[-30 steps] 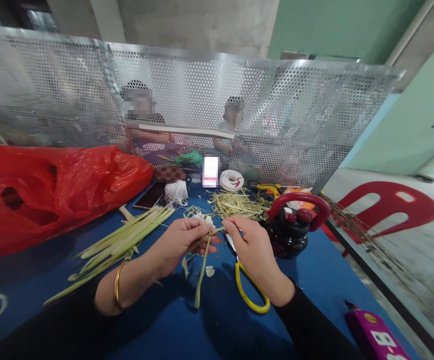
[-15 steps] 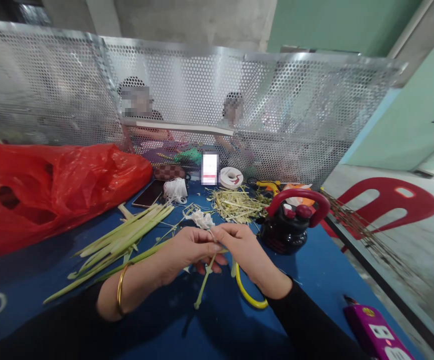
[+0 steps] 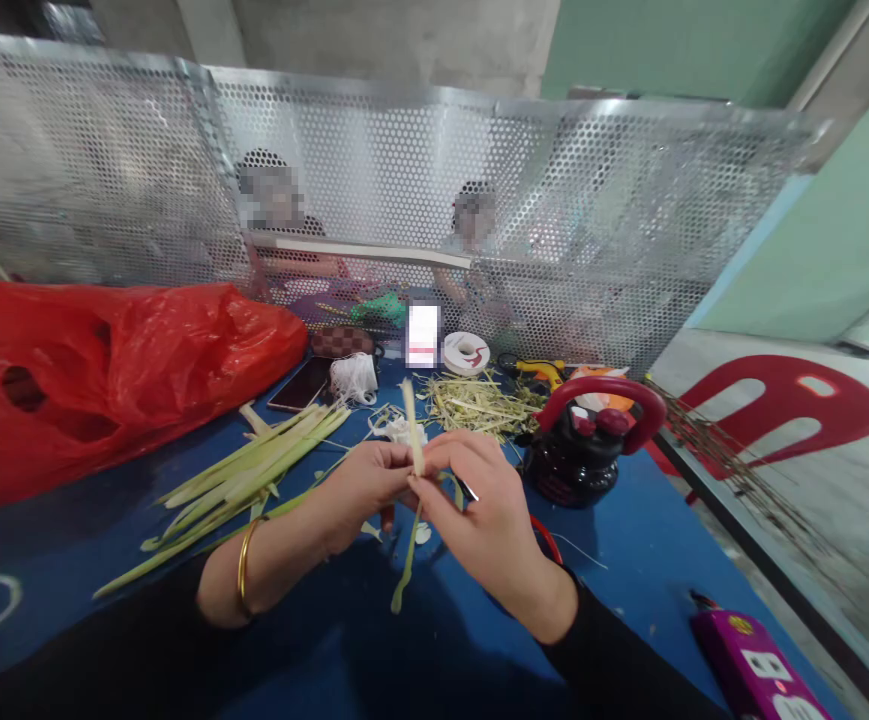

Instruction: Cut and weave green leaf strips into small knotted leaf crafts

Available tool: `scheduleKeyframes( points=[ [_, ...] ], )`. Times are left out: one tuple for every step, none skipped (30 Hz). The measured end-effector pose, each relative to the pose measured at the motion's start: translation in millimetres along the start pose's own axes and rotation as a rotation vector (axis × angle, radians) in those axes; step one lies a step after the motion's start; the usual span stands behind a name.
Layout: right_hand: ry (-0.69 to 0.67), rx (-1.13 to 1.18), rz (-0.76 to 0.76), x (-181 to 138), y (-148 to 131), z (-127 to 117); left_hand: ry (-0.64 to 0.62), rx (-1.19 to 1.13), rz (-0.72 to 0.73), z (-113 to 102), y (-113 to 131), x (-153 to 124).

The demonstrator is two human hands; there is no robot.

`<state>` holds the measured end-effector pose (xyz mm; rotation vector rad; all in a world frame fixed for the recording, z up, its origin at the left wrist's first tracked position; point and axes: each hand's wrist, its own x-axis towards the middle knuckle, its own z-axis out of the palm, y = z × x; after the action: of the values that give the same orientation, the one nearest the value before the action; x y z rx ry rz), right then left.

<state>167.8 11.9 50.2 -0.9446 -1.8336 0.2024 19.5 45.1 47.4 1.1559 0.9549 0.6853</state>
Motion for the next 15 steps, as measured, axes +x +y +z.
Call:
scheduleKeyframes(
  points=[
    [-0.006, -0.076, -0.090, -2, -2, 0, 0.017, -0.015, 0.018, -1, 1, 0],
    [-0.021, -0.154, -0.184, -4, -3, 1, 0.030, -0.034, 0.037, -1, 1, 1],
    [-0.038, -0.231, -0.283, -6, -5, 2, 0.039, -0.065, 0.049, -2, 1, 1],
    [-0.059, -0.304, -0.386, -8, -5, 3, 0.046, -0.109, 0.050, -3, 2, 2],
    [-0.086, -0.373, -0.484, -10, -6, 4, 0.049, -0.162, 0.043, -4, 2, 2],
    [-0.111, -0.434, -0.571, -11, -6, 6, 0.050, -0.217, 0.031, -5, 3, 3],
    [-0.135, -0.481, -0.641, -12, -5, 7, 0.049, -0.268, 0.019, -6, 4, 3],
    [-0.160, -0.516, -0.692, -12, -5, 8, 0.053, -0.309, 0.013, -7, 6, 3],
    [-0.183, -0.539, -0.724, -13, -4, 8, 0.057, -0.337, 0.010, -9, 7, 3],
    [-0.199, -0.553, -0.743, -13, -4, 9, 0.065, -0.353, 0.011, -10, 8, 3],
    [-0.209, -0.561, -0.756, -13, -3, 9, 0.070, -0.360, 0.013, -12, 10, 3],
    [-0.219, -0.567, -0.769, -12, -1, 8, 0.076, -0.365, 0.016, -13, 11, 3],
    [-0.231, -0.571, -0.783, -12, 0, 8, 0.081, -0.369, 0.016, -14, 11, 4],
    [-0.244, -0.573, -0.794, -12, 1, 7, 0.087, -0.376, 0.014, -15, 11, 4],
    [-0.256, -0.573, -0.802, -12, 2, 7, 0.087, -0.387, 0.012, -16, 11, 5]
  ],
)
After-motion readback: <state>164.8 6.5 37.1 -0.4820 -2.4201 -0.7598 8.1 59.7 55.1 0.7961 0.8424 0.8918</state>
